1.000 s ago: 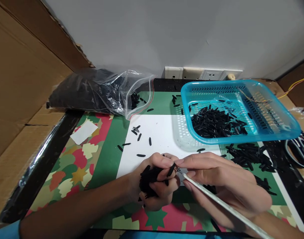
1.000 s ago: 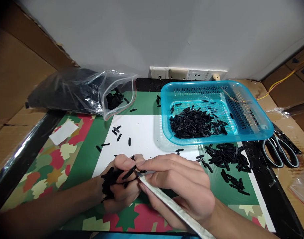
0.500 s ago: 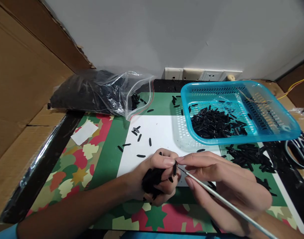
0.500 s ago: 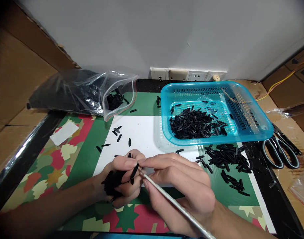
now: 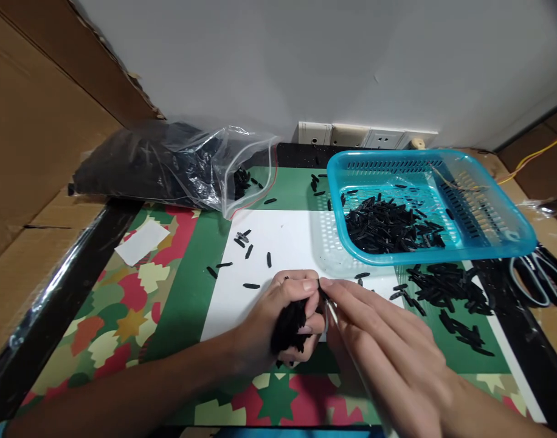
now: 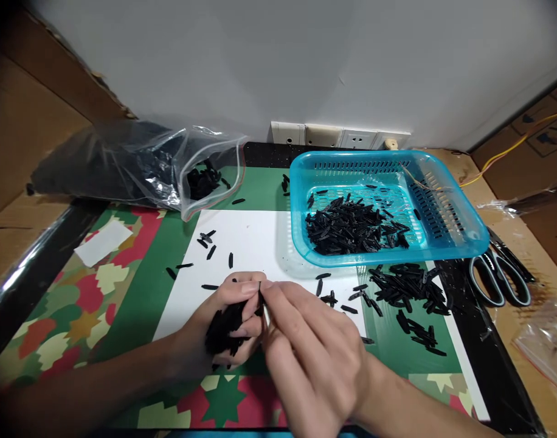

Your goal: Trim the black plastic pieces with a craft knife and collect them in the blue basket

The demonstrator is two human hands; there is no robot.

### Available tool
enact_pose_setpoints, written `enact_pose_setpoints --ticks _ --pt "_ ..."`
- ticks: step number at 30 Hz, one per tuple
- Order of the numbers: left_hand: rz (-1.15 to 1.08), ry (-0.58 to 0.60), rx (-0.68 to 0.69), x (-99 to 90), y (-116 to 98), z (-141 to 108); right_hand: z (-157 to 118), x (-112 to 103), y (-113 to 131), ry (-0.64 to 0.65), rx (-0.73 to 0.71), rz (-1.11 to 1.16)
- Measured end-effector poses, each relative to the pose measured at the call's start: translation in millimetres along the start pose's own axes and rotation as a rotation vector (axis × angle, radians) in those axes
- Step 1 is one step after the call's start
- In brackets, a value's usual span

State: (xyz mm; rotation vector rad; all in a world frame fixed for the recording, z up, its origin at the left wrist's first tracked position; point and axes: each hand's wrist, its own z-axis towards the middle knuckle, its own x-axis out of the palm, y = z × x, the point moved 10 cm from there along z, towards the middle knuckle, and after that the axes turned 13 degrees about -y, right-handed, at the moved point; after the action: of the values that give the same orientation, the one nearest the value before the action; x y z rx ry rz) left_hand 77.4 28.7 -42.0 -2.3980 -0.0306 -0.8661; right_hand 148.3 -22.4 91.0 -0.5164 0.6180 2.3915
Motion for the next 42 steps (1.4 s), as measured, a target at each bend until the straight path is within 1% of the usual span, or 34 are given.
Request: enact_pose_setpoints --ticks 1,2,3,4,5,6,7,9,10,12,15,17,19,24,28,30,33,35,37,39,42 --pt "-0.009 -0.022 -0.012 -2.2 1.9 1.1 0.1 1.0 1.1 -0.001 -0.027 -0.056" --pt "-0.017 -0.047 -0.021 -4.9 3.4 2.1 -1.0 6.9 1.0 0.037 -0.05 -0.103" --pt "-0.027 -0.065 -0.03 -7.0 4.7 2.9 -1.6 9.9 2.6 0.035 -0.094 -0.133" --pt "-0.043 -0.065 -0.024 -7.5 4.2 3.3 -1.9 10.9 -0.5 0.011 -0.098 -0.168" --pt "-0.048 -0.054 -0.019 -7.3 3.8 3.6 -1.1 2.2 -0.6 -0.114 -0.124 -0.192" --pt "-0.075 -0.029 -0.033 -6.1 4.4 3.7 -2.2 4.5 -4.6 -0.12 -0.12 -0.209" --pt "-0.102 0.009 -0.056 -3.7 5.4 3.5 -3.3 8.3 -10.6 -0.101 -0.089 -0.198" --pt "-0.17 0.129 -0.147 4.7 9.6 0.7 -4.2 12.1 -19.3 -0.076 -0.027 -0.141" --pt "-0.204 0.196 -0.189 9.4 10.4 -1.8 -3.8 11.2 -22.6 -0.082 0.012 -0.104" --pt "-0.258 0.308 -0.233 15.9 8.3 -7.0 -1.5 3.6 -26.9 -0.138 0.097 -0.027" --pt "-0.28 0.402 -0.281 18.7 8.2 -13.4 0.9 -9.3 -29.7 -0.223 0.202 0.078" --pt "-0.281 0.43 -0.307 18.5 10.6 -15.8 1.7 -12.7 -29.1 -0.228 0.232 0.133" --pt "-0.277 0.444 -0.326 18.2 13.5 -16.7 2.1 -14.5 -29.0 -0.228 0.253 0.184" --pt "-0.202 0.428 -0.343 17.2 18.6 -15.3 4.0 -14.9 -31.0 -0.232 0.317 0.275" --pt "-0.189 0.45 -0.406 20.9 22.4 -19.6 5.2 -12.7 -31.2 -0.2 0.354 0.323" --pt "-0.193 0.452 -0.416 22.7 22.4 -20.9 5.0 -13.8 -30.7 -0.198 0.343 0.341" --pt "-0.183 0.422 -0.38 23.7 19.0 -18.7 4.4 -16.4 -31.3 -0.2 0.323 0.334" --pt "-0.172 0.412 -0.359 24.8 16.6 -17.4 5.2 -16.6 -29.6 -0.175 0.297 0.326" --pt "-0.15 0.43 -0.361 26.6 16.1 -18.1 6.5 -17.3 -26.9 -0.152 0.268 0.324" --pt "-0.129 0.449 -0.374 27.1 16.9 -19.5 6.1 -17.2 -28.3 -0.137 0.273 0.311" --pt "-0.101 0.444 -0.375 24.1 17.1 -20.6 3.6 -20.1 -28.5 -0.174 0.201 0.253"
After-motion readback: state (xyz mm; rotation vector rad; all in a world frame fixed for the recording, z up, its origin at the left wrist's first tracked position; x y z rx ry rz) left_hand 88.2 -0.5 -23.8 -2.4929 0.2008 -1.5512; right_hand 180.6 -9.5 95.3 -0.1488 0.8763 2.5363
